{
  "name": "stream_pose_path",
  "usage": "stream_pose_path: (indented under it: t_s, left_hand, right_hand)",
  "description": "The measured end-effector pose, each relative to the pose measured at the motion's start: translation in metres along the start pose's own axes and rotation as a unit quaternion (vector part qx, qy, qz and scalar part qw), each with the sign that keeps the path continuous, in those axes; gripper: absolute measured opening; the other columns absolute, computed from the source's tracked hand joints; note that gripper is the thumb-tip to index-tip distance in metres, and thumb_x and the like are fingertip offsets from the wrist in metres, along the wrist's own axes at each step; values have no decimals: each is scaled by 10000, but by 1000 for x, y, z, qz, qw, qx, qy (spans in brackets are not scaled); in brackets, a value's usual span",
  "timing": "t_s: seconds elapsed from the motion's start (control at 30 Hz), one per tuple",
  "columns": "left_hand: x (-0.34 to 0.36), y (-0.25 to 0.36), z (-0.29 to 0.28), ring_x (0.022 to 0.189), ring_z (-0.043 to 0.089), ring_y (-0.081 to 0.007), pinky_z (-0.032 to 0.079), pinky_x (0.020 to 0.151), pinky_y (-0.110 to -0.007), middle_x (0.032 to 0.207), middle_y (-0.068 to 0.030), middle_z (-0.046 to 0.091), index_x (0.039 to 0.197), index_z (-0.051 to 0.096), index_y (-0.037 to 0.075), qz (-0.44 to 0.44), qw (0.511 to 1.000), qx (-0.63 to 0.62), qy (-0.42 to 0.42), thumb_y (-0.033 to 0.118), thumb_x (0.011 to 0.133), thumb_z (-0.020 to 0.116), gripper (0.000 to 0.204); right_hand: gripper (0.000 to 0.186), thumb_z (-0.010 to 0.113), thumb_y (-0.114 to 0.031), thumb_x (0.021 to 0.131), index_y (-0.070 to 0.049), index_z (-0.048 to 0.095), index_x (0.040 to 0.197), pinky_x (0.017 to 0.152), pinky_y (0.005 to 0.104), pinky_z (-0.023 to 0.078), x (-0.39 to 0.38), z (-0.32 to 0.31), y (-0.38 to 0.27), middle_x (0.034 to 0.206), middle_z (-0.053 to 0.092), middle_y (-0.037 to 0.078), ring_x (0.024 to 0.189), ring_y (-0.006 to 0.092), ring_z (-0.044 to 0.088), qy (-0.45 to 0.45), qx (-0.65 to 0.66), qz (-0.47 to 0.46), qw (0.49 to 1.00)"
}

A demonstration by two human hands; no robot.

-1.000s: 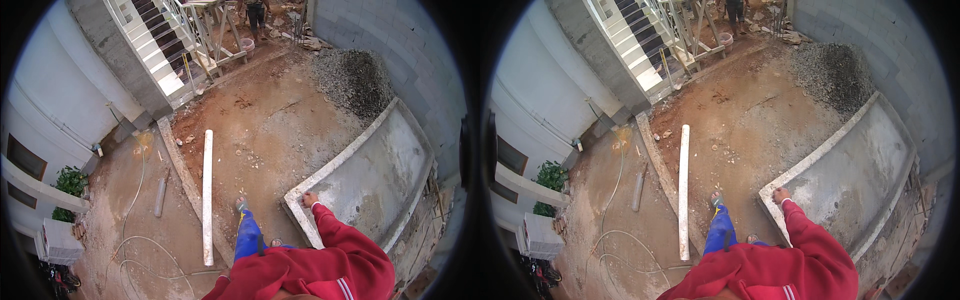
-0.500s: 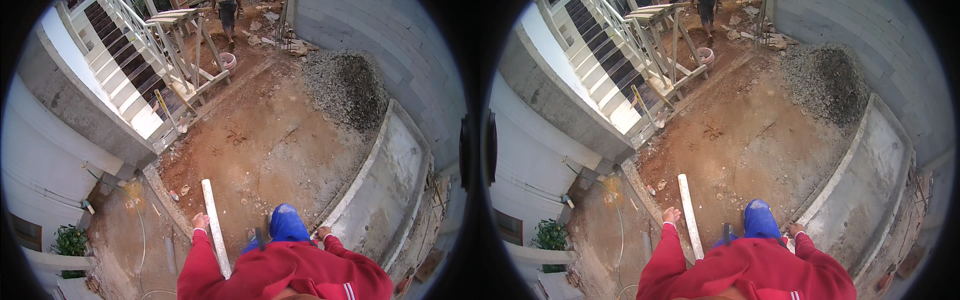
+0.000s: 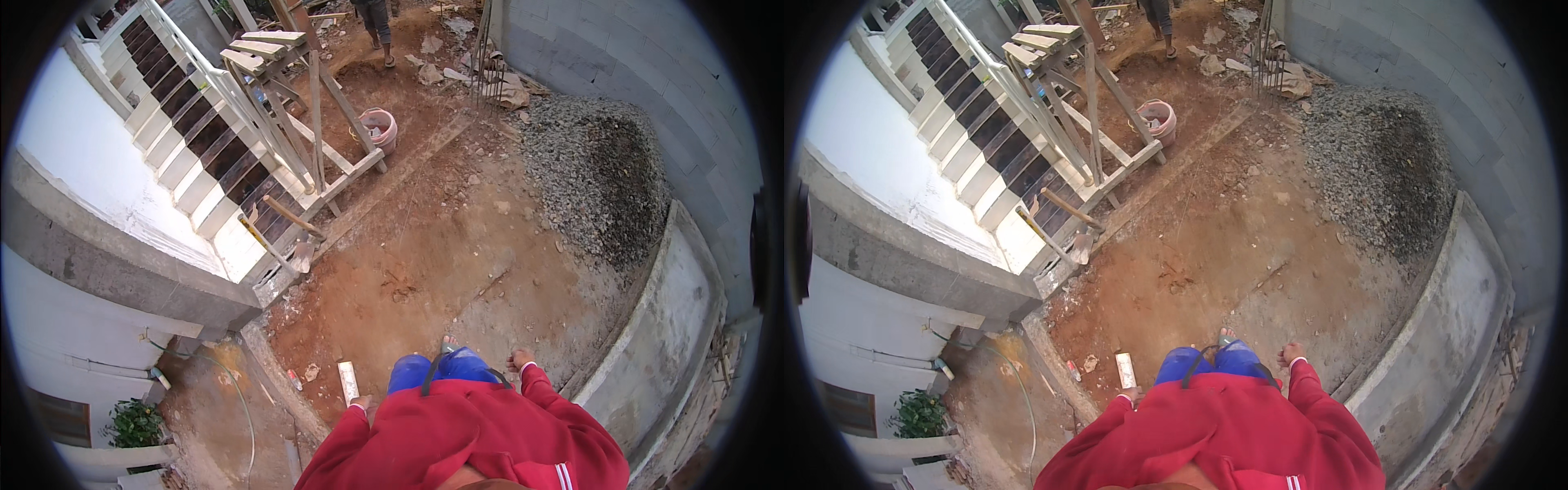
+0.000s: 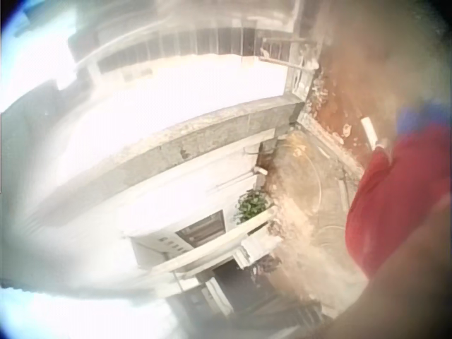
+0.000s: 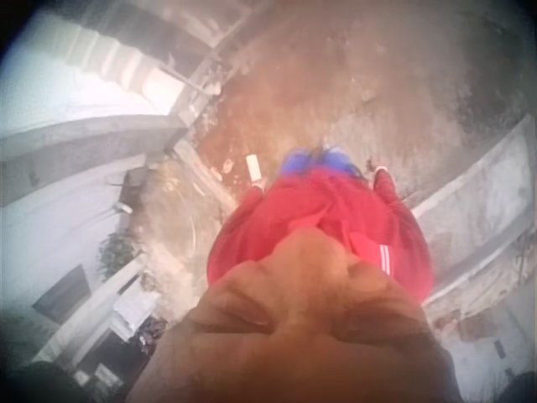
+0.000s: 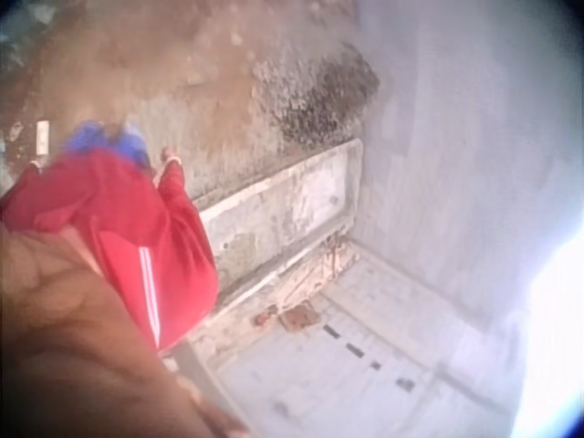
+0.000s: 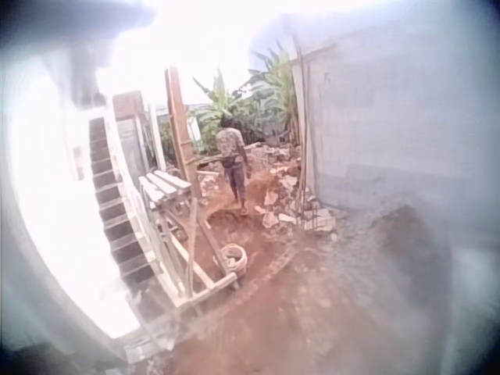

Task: The person mixes wet cement with a hoe, scoops it into a bucket, then fills the bucket with water from a tap. The person adds powder from a bag into the bucket and stirs the mixture.

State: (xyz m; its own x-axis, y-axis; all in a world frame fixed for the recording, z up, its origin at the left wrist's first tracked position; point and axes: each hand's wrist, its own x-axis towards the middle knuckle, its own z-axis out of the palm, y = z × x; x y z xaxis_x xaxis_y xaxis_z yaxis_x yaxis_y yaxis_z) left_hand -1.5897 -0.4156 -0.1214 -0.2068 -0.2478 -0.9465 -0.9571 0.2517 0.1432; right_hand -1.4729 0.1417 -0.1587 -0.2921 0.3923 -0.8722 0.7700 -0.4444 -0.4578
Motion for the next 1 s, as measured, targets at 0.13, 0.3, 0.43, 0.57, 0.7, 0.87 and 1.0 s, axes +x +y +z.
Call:
stream_pose_path:
  t_s: [0.13, 0.3, 0.43, 0.57, 0.7, 0.87, 1.0]
  left_hand:
    - [-12, 65, 63, 813, 702, -292, 562, 673, -392, 983, -169, 714, 1164, 594, -3, -50, 997, -5, -59, 319, 995, 502, 375]
    - [32, 234, 118, 847, 694, -301, 555, 722, -408, 989, -180, 710, 1161, 592, -19, -14, 996, -31, -77, 363, 1004, 467, 432]
    - [91, 430, 118, 874, 687, -308, 549, 761, -421, 993, -189, 706, 1158, 589, -32, 60, 991, -78, -91, 399, 1011, 439, 480]
    - [61, 630, 195, 941, 700, -308, 561, 821, -440, 1151, -167, 686, 1283, 565, 21, 136, 989, -19, -49, 283, 1024, 461, 384]
    - [26, 819, 204, 862, 711, -227, 576, 717, -360, 1050, -125, 708, 1272, 575, 63, 226, 971, 35, -75, 259, 1008, 515, 334]
    - [-25, 1013, 252, 855, 699, -194, 555, 738, -320, 1056, -106, 705, 1281, 566, 45, 332, 933, -21, -134, 275, 1000, 546, 364]
    - [-19, 1125, 292, 920, 687, -194, 545, 769, -313, 1100, -118, 690, 1323, 526, 24, 346, 926, -36, -149, 272, 992, 565, 416]
  right_hand:
    - [189, 543, -170, 954, -42, 577, 1089, 479, 337, 526, 19, -5, -231, 801, 668, 110, 593, 207, 657, 41, 46, -144, 988]
    - [159, 553, -178, 960, -53, 569, 1057, 472, 328, 516, 73, 40, -399, 800, 654, 96, 580, 186, 636, 3, 48, -186, 981]
    - [133, 546, -149, 947, -61, 580, 1041, 477, 337, 527, 130, 131, -485, 806, 664, 100, 585, 201, 643, -36, 45, -105, 993]
    - [149, 548, -142, 935, -48, 583, 1046, 489, 351, 552, 177, 139, -557, 817, 670, 114, 601, 211, 658, -4, 26, -35, 999]
    - [134, 540, -135, 940, -43, 596, 1020, 488, 343, 553, 212, 179, -670, 808, 671, 105, 604, 192, 657, -19, 52, -68, 996]
    - [135, 546, -161, 959, -52, 599, 1019, 475, 319, 533, 283, 254, -852, 807, 669, 88, 587, 171, 646, -73, 22, -110, 991]
    - [151, 566, -190, 965, -48, 605, 1001, 470, 307, 517, 375, 335, -991, 800, 670, 82, 565, 167, 639, -126, -42, -146, 980]
